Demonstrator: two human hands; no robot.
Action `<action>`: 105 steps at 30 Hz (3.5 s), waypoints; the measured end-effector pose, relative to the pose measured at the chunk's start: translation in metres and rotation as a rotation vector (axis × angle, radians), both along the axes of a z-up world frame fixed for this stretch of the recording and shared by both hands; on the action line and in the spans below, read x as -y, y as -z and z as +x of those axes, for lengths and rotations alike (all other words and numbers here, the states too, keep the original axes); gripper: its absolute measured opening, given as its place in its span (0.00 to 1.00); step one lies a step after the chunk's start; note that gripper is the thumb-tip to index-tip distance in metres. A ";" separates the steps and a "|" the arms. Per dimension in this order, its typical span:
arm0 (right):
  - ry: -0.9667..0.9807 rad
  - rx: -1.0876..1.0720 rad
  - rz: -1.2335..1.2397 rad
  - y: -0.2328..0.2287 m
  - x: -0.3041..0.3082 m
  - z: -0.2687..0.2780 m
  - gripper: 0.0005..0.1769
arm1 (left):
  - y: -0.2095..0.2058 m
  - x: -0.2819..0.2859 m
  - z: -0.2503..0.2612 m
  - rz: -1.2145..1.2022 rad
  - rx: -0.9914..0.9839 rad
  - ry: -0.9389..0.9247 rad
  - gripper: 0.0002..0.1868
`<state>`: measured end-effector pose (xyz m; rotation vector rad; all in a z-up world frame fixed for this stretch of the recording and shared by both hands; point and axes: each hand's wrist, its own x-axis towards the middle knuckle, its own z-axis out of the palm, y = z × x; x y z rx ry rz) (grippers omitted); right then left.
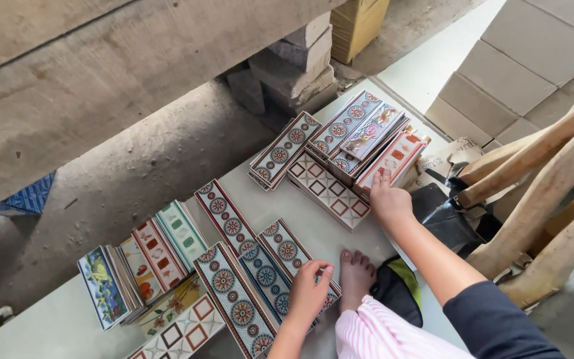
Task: The person sits on the floor and wipes the surface of several rectangular decorative tiles using a small cloth. They handle the tiles one at a time, wiping them and placing them into stacks on the floor.
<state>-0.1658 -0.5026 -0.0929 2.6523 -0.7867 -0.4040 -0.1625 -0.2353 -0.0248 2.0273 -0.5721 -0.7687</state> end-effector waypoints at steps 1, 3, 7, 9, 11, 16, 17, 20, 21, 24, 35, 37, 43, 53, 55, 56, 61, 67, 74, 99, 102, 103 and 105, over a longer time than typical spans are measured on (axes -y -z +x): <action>-0.025 -0.005 -0.015 -0.001 -0.001 -0.001 0.38 | 0.006 -0.001 -0.002 -0.057 0.004 -0.013 0.11; -0.080 0.108 -0.102 0.014 0.001 -0.003 0.37 | 0.005 -0.001 -0.003 -0.049 -0.036 -0.003 0.10; -0.161 0.325 -0.230 -0.065 -0.048 -0.002 0.34 | 0.013 -0.011 -0.004 -0.149 -0.369 -0.152 0.10; -0.298 0.403 -0.290 -0.133 -0.088 -0.009 0.25 | 0.011 -0.024 0.000 -0.307 -0.575 -0.220 0.13; -0.427 0.493 -0.352 -0.179 -0.129 -0.014 0.17 | 0.002 -0.039 0.002 -0.472 -0.768 -0.280 0.17; -0.952 0.328 -0.100 -0.228 -0.216 -0.022 0.26 | -0.012 -0.085 0.005 -1.016 -1.214 -0.312 0.37; -0.963 0.321 -0.093 -0.232 -0.226 -0.024 0.26 | -0.019 -0.093 0.007 -1.022 -1.217 -0.326 0.37; -1.275 0.360 -0.136 -0.229 -0.254 -0.028 0.22 | -0.048 -0.115 0.015 -1.167 -1.414 -0.426 0.44; -1.374 0.261 -0.134 -0.217 -0.261 -0.031 0.23 | -0.062 -0.119 0.020 -1.228 -1.299 -0.325 0.44; -1.485 0.092 -0.026 -0.202 -0.272 -0.026 0.26 | -0.064 -0.129 0.027 -1.292 -1.199 -0.310 0.44; -0.499 0.093 0.844 -0.264 -0.279 0.072 0.27 | -0.032 -0.153 0.036 -1.355 -1.054 -0.234 0.41; -0.574 0.301 0.945 -0.262 -0.285 0.078 0.28 | -0.034 -0.157 0.035 -1.209 -1.085 -0.221 0.44; -0.890 0.308 0.884 -0.215 -0.299 0.062 0.25 | -0.053 -0.167 0.041 -1.045 -0.830 -0.472 0.34; -1.341 0.391 0.742 -0.200 -0.307 0.040 0.14 | -0.035 -0.165 0.038 -1.243 -0.932 -0.540 0.33; -1.453 0.185 0.759 -0.201 -0.307 0.034 0.17 | -0.035 -0.171 0.042 -1.269 -1.242 -0.235 0.43; -1.458 0.186 0.759 -0.201 -0.307 0.031 0.17 | -0.037 -0.170 0.042 -1.271 -1.238 -0.237 0.43; -1.582 -0.133 0.690 -0.210 -0.304 0.028 0.12 | -0.044 -0.166 0.045 -1.118 -0.857 -0.497 0.36; -1.095 -0.506 0.923 -0.217 -0.282 0.030 0.21 | -0.046 -0.165 0.050 -1.153 -0.529 -0.426 0.39; -0.653 -0.287 0.927 -0.228 -0.261 0.043 0.23 | -0.047 -0.171 0.055 -1.085 -0.346 -0.380 0.41; -0.665 -0.495 0.990 -0.237 -0.267 0.042 0.27 | -0.036 -0.164 0.049 -1.385 -0.802 -0.355 0.29; -0.626 -0.361 1.002 -0.236 -0.267 0.041 0.28 | -0.030 -0.161 0.045 -1.376 -0.917 -0.263 0.34; -0.624 -0.273 1.024 -0.234 -0.267 0.040 0.27 | -0.027 -0.160 0.043 -1.381 -0.974 -0.202 0.37; -0.638 -0.193 1.019 -0.236 -0.276 0.039 0.27 | -0.037 -0.165 0.042 -1.220 -0.854 -0.332 0.34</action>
